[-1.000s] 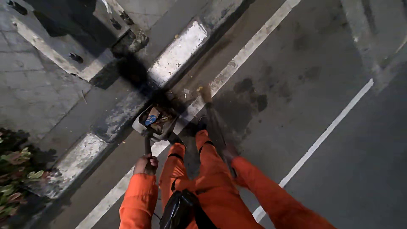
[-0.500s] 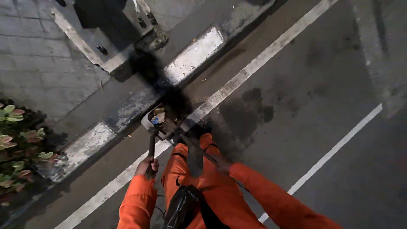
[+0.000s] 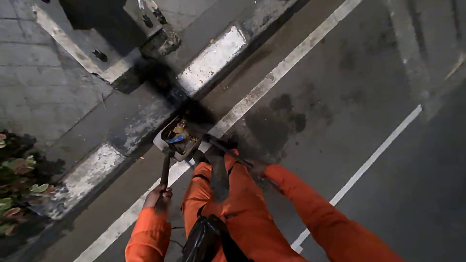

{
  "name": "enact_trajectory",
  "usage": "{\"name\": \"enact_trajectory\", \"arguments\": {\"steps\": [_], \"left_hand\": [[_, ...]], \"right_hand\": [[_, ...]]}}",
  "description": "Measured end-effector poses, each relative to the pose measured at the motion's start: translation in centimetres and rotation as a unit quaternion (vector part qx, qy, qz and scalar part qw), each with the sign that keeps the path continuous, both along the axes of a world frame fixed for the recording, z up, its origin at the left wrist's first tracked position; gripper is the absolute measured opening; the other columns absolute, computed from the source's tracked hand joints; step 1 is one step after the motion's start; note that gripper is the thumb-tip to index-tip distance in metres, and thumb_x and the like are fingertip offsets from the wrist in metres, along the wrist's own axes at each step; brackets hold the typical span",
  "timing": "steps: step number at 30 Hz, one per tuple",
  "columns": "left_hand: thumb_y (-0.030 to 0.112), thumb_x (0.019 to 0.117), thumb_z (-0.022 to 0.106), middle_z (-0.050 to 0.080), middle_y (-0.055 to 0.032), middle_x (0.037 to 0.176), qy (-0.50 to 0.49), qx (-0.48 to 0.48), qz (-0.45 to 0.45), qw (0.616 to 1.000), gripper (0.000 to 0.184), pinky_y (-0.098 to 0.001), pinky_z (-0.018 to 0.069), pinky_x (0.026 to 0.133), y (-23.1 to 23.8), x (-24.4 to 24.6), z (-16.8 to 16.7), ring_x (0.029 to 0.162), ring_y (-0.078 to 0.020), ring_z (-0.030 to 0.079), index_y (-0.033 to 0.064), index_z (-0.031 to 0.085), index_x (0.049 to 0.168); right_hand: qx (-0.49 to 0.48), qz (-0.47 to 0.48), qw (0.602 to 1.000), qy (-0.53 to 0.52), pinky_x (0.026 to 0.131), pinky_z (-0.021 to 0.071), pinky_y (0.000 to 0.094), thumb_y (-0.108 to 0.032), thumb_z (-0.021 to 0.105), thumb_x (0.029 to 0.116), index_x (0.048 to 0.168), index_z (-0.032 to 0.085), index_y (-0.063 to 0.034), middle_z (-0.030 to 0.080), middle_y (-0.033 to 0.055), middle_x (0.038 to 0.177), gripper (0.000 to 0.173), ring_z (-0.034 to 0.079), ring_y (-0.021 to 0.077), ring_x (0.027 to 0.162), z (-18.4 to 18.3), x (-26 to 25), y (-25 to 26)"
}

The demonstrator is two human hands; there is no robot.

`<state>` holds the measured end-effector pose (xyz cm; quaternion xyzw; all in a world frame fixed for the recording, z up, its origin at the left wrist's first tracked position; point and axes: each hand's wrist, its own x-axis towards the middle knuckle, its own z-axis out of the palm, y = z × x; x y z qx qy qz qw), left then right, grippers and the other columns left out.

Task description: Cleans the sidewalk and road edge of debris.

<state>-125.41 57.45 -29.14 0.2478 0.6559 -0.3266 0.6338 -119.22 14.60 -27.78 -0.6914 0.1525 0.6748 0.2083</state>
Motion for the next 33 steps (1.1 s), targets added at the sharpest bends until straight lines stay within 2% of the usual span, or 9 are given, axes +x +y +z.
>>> {"name": "enact_trajectory", "arguments": {"steps": [2,6,9,11,14,18,22,28,33], "left_hand": [[0.025,0.1104,0.028,0.050,0.0002,0.066,-0.016,-0.001,0.007,1.000,0.022,-0.0150,0.0380,0.032,0.6,-0.5,0.0,0.038,-0.0023,0.045,0.0112,0.044,0.105],[0.022,0.1107,0.024,0.054,-0.0007,0.069,-0.045,0.008,0.020,0.999,0.023,-0.0149,0.0393,0.032,1.2,-2.3,1.2,0.039,-0.0023,0.047,0.0111,0.045,0.110],[0.024,0.1102,0.024,0.054,-0.0007,0.069,-0.037,0.004,0.040,0.998,0.026,-0.0145,0.0404,0.033,0.7,-2.2,1.1,0.040,-0.0025,0.048,0.0112,0.046,0.107],[0.027,0.1100,0.024,0.054,-0.0001,0.066,-0.020,-0.003,0.052,0.998,0.031,-0.0149,0.0411,0.033,0.1,-1.0,0.8,0.039,-0.0030,0.048,0.0104,0.047,0.099],[0.028,0.1100,0.024,0.052,-0.0002,0.064,-0.001,-0.001,0.042,0.999,0.030,-0.0154,0.0412,0.032,-0.4,0.7,0.9,0.038,-0.0034,0.048,0.0098,0.045,0.099],[0.026,0.1103,0.026,0.050,-0.0005,0.064,-0.011,0.008,0.018,1.000,0.027,-0.0153,0.0383,0.032,-0.6,0.4,0.3,0.038,-0.0036,0.044,0.0095,0.044,0.100],[0.023,0.1093,0.027,0.052,-0.0006,0.064,-0.024,0.012,0.021,0.999,0.024,-0.0150,0.0387,0.032,0.8,-1.7,0.1,0.037,-0.0030,0.045,0.0097,0.045,0.101],[0.018,0.1102,0.025,0.052,-0.0008,0.067,-0.059,0.028,-0.068,0.996,0.021,-0.0156,0.0378,0.032,4.1,-4.3,1.4,0.039,-0.0028,0.045,0.0114,0.044,0.116],[0.020,0.1110,0.025,0.048,0.0006,0.065,-0.025,0.048,-0.136,0.989,0.018,-0.0154,0.0343,0.032,3.0,-2.4,0.9,0.038,-0.0020,0.041,0.0129,0.041,0.114]], "right_hand": [[0.011,-0.038,0.999,-0.016,0.076,0.0557,0.0516,-0.009,0.063,0.0997,0.160,0.035,-0.0227,0.064,0.0238,0.122,0.068,0.066,0.0335,0.086,1.8,-1.0,-1.2],[-0.094,-0.152,0.981,-0.081,0.080,0.0564,0.0522,-0.011,0.064,0.0990,0.161,0.033,-0.0169,0.061,0.0256,0.128,0.070,0.067,0.0354,0.092,4.2,-1.2,-2.6],[-0.157,-0.169,0.964,-0.134,0.100,0.0514,0.0561,-0.013,0.061,0.1005,0.157,0.037,-0.0076,0.057,0.0270,0.139,0.062,0.063,0.0402,0.118,0.2,3.8,-2.3],[-0.163,-0.182,0.956,-0.164,0.096,0.0529,0.0573,-0.016,0.066,0.0991,0.151,0.045,-0.0049,0.061,0.0285,0.131,0.057,0.065,0.0418,0.112,-5.5,7.2,-2.4],[-0.091,-0.062,0.978,-0.180,0.084,0.0567,0.0587,-0.015,0.073,0.0920,0.142,0.049,0.0047,0.065,0.0296,0.117,0.059,0.069,0.0415,0.096,-11.0,6.9,0.4],[-0.014,0.101,0.994,-0.047,0.111,0.0412,0.0598,-0.017,0.067,0.0968,0.159,0.026,0.0014,0.047,0.0285,0.150,0.076,0.051,0.0437,0.135,-3.7,3.1,7.9],[0.045,0.065,0.997,-0.020,0.093,0.0526,0.0595,-0.012,0.067,0.0964,0.156,0.039,-0.0096,0.060,0.0272,0.132,0.065,0.065,0.0418,0.110,-2.0,-2.9,4.1],[-0.048,-0.183,0.982,0.019,0.073,0.0568,0.0514,-0.010,0.060,0.1002,0.160,0.034,-0.0190,0.064,0.0239,0.115,0.066,0.066,0.0326,0.080,10.0,-13.9,-0.3],[-0.121,-0.327,0.936,0.045,0.062,0.0515,0.0327,-0.016,0.055,0.1052,0.156,0.030,-0.0081,0.057,0.0118,0.093,0.057,0.055,0.0160,0.065,4.5,-12.3,3.1]]}}
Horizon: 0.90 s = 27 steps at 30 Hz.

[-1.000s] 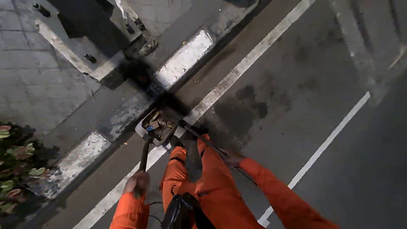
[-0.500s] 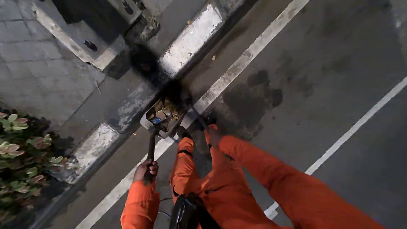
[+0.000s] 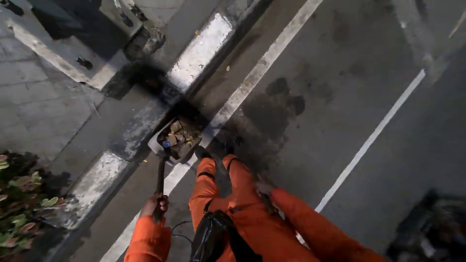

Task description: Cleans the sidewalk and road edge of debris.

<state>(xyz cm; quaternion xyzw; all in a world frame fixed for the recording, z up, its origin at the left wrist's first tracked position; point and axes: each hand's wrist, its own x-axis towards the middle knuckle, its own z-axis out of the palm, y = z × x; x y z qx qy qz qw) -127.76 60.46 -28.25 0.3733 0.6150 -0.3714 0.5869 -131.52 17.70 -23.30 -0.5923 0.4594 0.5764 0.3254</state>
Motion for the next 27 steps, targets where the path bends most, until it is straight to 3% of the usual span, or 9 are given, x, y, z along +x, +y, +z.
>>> {"name": "enact_trajectory", "arguments": {"steps": [3,6,8,12,15,19,23,26,27], "left_hand": [[0.021,0.1109,0.026,0.049,0.0004,0.065,0.003,0.003,0.007,1.000,0.019,-0.0153,0.0345,0.032,-0.5,0.3,0.0,0.038,-0.0023,0.041,0.0120,0.042,0.110],[0.021,0.1106,0.026,0.051,0.0003,0.066,-0.005,-0.006,0.017,1.000,0.019,-0.0151,0.0359,0.032,-0.1,-0.2,0.0,0.038,-0.0019,0.042,0.0118,0.042,0.109],[0.020,0.1105,0.026,0.053,-0.0004,0.067,-0.020,-0.017,0.036,0.999,0.020,-0.0151,0.0378,0.032,0.2,-0.7,0.0,0.038,-0.0019,0.044,0.0110,0.043,0.107],[0.020,0.1103,0.025,0.054,0.0001,0.069,-0.031,-0.020,0.042,0.998,0.021,-0.0145,0.0378,0.033,-0.1,-1.1,0.0,0.039,-0.0014,0.045,0.0122,0.044,0.111],[0.021,0.1099,0.025,0.056,-0.0003,0.068,-0.034,-0.032,0.051,0.998,0.023,-0.0154,0.0407,0.034,0.3,-0.7,-0.6,0.040,-0.0029,0.048,0.0123,0.046,0.109],[0.023,0.1101,0.024,0.057,-0.0011,0.068,-0.024,-0.044,0.070,0.996,0.026,-0.0154,0.0416,0.034,1.6,0.2,-0.9,0.040,-0.0032,0.049,0.0116,0.048,0.105],[0.023,0.1110,0.024,0.053,-0.0005,0.068,-0.004,-0.037,0.068,0.997,0.025,-0.0150,0.0399,0.033,2.1,0.6,-0.3,0.040,-0.0026,0.046,0.0112,0.046,0.107],[0.021,0.1111,0.025,0.050,0.0003,0.066,0.000,-0.031,0.073,0.997,0.021,-0.0153,0.0382,0.033,2.2,0.4,-0.3,0.039,-0.0024,0.044,0.0113,0.043,0.107],[0.021,0.1109,0.026,0.050,0.0002,0.065,0.000,-0.030,0.075,0.997,0.020,-0.0153,0.0381,0.032,2.5,-0.1,-0.3,0.039,-0.0025,0.044,0.0112,0.044,0.106]], "right_hand": [[0.075,0.048,0.996,0.017,0.059,0.0508,0.0313,-0.015,0.054,0.1047,0.158,0.029,-0.0129,0.056,0.0105,0.095,0.059,0.054,0.0147,0.063,-2.5,2.3,1.0],[0.097,0.009,0.995,-0.029,0.049,0.0455,0.0275,-0.011,0.058,0.1029,0.158,0.035,-0.0162,0.056,0.0060,0.084,0.059,0.049,0.0108,0.054,-0.9,1.1,-1.7],[0.055,0.001,0.996,-0.065,0.051,0.0478,0.0309,-0.010,0.062,0.1002,0.158,0.037,-0.0167,0.058,0.0094,0.086,0.063,0.051,0.0138,0.055,0.7,0.8,-3.8],[-0.067,0.086,0.986,-0.124,0.076,0.0575,0.0472,-0.014,0.061,0.1010,0.161,0.031,-0.0153,0.063,0.0245,0.123,0.067,0.067,0.0310,0.085,-1.7,7.0,-7.5],[-0.131,0.134,0.967,-0.172,0.101,0.0503,0.0565,-0.017,0.062,0.1009,0.152,0.044,-0.0045,0.059,0.0283,0.136,0.056,0.063,0.0414,0.118,-7.7,17.1,-10.0],[-0.165,0.266,0.936,-0.164,0.104,0.0478,0.0615,-0.020,0.070,0.0944,0.146,0.047,0.0030,0.060,0.0294,0.135,0.061,0.060,0.0439,0.125,-14.4,26.5,-10.6],[-0.070,0.387,0.906,-0.156,0.101,0.0486,0.0654,-0.021,0.079,0.0870,0.142,0.052,0.0034,0.062,0.0296,0.130,0.066,0.061,0.0459,0.121,-14.4,21.9,-5.9],[0.027,0.417,0.907,-0.062,0.111,0.0413,0.0592,-0.018,0.070,0.0951,0.155,0.033,0.0067,0.049,0.0314,0.147,0.075,0.051,0.0446,0.135,-9.9,15.4,0.7],[0.042,0.413,0.908,-0.048,0.108,0.0454,0.0572,-0.016,0.069,0.0951,0.154,0.034,0.0058,0.051,0.0301,0.145,0.072,0.055,0.0430,0.130,-8.4,13.5,3.5]]}}
